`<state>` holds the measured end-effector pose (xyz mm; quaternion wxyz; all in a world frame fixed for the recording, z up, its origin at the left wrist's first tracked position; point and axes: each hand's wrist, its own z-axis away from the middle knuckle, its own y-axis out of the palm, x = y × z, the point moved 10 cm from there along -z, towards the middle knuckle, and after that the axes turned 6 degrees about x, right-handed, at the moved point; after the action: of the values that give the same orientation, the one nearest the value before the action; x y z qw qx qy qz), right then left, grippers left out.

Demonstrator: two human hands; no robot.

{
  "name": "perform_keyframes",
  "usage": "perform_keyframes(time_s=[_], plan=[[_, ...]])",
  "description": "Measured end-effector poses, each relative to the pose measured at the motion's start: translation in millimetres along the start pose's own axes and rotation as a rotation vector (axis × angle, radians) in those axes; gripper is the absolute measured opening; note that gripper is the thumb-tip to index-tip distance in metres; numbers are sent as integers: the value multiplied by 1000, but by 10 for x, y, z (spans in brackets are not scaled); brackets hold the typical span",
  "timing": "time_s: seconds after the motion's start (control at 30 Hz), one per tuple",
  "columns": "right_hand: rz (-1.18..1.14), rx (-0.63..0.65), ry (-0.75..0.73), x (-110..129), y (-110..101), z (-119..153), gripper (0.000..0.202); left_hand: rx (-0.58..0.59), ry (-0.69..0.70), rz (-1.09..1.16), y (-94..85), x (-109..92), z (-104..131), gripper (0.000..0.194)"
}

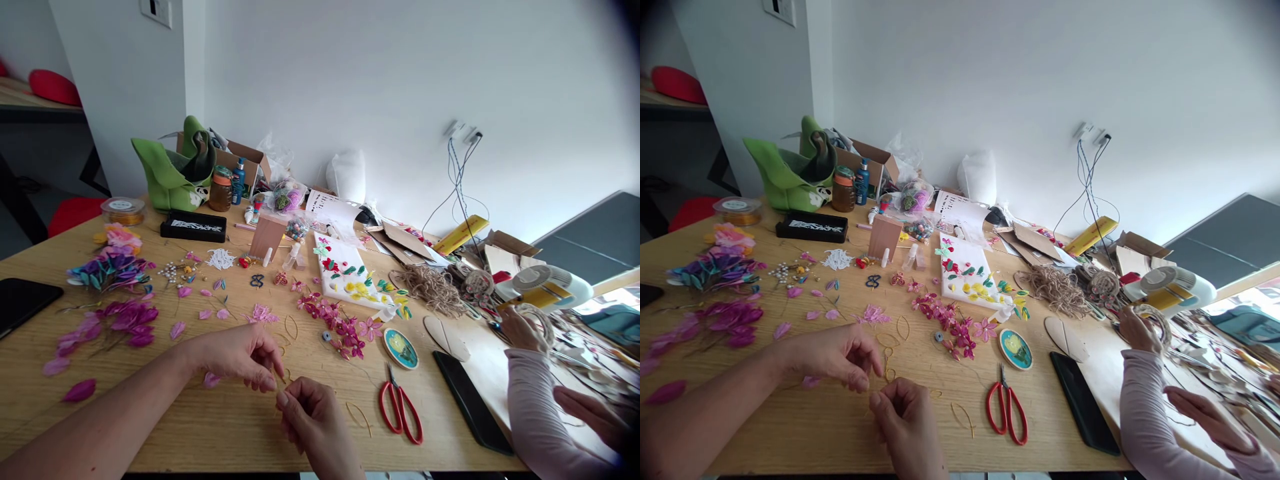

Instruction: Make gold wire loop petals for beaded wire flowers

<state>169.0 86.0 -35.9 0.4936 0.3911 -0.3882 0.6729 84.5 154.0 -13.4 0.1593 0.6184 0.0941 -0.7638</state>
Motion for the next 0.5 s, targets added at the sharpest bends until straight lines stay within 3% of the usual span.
perform_keyframes(time_s=[0.23, 0.5], plan=[[656, -177, 1, 31, -155, 96, 16, -236, -19, -113, -290, -71, 51, 59], [869, -198, -146, 175, -87, 193, 23, -333, -18, -165, -377, -86, 45, 55]])
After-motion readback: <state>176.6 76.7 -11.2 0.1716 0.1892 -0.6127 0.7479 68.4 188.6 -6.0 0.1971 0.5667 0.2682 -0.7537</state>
